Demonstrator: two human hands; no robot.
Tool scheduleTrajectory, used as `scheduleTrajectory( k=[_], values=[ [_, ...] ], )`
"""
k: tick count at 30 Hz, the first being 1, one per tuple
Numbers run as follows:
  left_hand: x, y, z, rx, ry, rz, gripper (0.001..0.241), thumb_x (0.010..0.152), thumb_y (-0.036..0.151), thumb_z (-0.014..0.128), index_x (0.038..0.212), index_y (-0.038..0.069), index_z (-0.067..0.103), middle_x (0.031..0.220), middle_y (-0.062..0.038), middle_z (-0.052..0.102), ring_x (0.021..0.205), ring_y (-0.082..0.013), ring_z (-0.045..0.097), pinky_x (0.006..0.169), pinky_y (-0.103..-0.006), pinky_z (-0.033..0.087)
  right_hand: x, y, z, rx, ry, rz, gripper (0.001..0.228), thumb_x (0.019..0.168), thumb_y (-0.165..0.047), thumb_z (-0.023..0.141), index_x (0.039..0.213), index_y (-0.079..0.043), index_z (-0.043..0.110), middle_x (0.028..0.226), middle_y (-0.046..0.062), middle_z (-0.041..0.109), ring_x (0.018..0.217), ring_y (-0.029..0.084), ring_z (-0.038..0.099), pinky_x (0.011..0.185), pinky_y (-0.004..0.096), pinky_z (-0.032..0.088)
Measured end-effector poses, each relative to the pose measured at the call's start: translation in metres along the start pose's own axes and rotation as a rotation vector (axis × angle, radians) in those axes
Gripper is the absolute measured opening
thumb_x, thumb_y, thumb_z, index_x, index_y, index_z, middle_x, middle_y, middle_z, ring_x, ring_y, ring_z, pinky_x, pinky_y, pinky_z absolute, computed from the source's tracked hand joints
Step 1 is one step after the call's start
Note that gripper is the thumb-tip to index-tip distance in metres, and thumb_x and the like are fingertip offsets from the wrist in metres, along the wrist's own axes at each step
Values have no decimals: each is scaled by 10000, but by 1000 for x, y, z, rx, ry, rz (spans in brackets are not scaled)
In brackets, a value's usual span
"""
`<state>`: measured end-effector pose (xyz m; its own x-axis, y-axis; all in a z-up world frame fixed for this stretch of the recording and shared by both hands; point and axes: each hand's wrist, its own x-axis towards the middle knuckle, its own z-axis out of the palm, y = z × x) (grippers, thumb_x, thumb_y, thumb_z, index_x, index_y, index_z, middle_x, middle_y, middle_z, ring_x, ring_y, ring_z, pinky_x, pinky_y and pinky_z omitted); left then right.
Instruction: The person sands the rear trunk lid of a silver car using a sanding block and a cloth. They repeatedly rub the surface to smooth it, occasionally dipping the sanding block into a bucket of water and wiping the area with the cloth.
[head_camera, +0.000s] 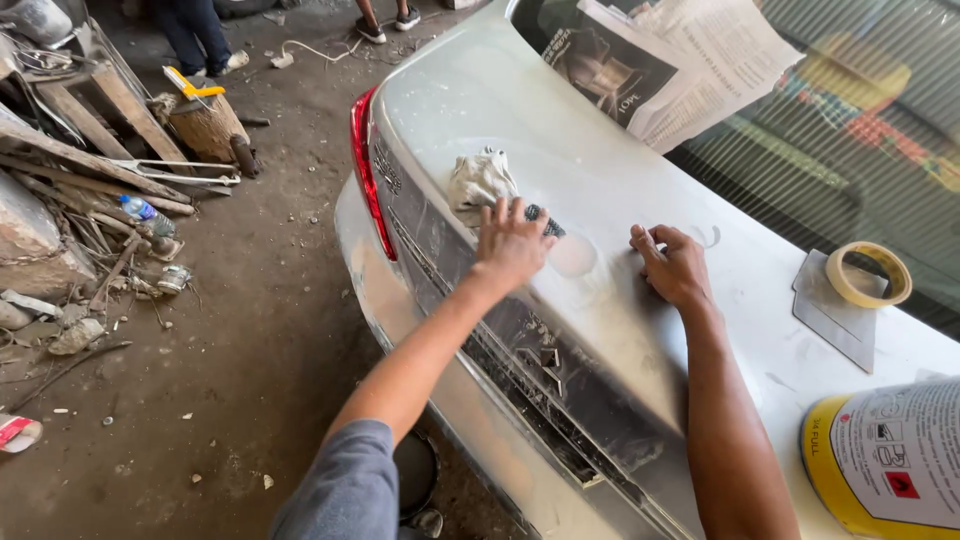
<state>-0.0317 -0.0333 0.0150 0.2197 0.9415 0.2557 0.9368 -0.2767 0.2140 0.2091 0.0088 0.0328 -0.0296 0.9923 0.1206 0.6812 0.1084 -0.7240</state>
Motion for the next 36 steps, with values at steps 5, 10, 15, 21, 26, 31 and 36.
scheduleTrajectory(
  k=[5,10,15,21,26,31,36],
  values=[
    [-31,27,-45,134,-160,113,497,989,278,454,1462,144,534,1504,-258,450,1404,-458,386,1155,-628,348,16,13,6,-141,65,-135,485,1019,-490,646,990,-28,793,917,159,731,689,233,651,686,415,512],
    [-9,8,-10,39,-109,-17,529,1030,428,415,1457,130,510,1523,-236,409,1432,-438,349,1183,-640,290,3,2,3,-58,19,-45,498,1007,-507,625,1020,-30,767,907,113,741,673,222,687,690,403,535],
    [-21,13,-25,62,-146,70,509,1065,437,403,1476,153,498,1546,-239,385,1434,-457,342,1188,-640,282,13,8,5,-69,27,-80,513,1004,-513,632,1005,-19,767,890,121,743,680,223,699,693,398,538],
    [-12,14,9,160,14,-33,512,1012,329,473,1492,156,516,1500,-228,475,1387,-414,449,1132,-584,385,9,19,6,-51,20,-50,493,989,-515,642,1039,-40,765,879,163,732,699,246,715,712,422,546],
    [2,9,-7,12,-109,9,561,1013,482,470,1462,145,504,1474,-234,460,1384,-414,418,1163,-611,318,13,25,11,-182,52,-145,506,992,-535,635,1037,-50,774,1003,183,728,876,345,688,800,458,528],
    [-4,41,-7,127,-119,-15,607,1036,513,426,1458,82,489,1495,-252,436,1415,-413,392,1170,-599,321,17,27,13,-149,17,-89,515,989,-554,625,1072,-67,771,1021,178,734,885,341,711,822,454,537],
    [26,16,14,91,-112,78,590,1031,496,428,1457,92,485,1524,-264,393,1432,-436,348,1181,-608,282,19,33,12,-217,39,-128,523,994,-559,634,1051,-63,789,1039,182,735,933,353,690,857,467,527]
  ],
)
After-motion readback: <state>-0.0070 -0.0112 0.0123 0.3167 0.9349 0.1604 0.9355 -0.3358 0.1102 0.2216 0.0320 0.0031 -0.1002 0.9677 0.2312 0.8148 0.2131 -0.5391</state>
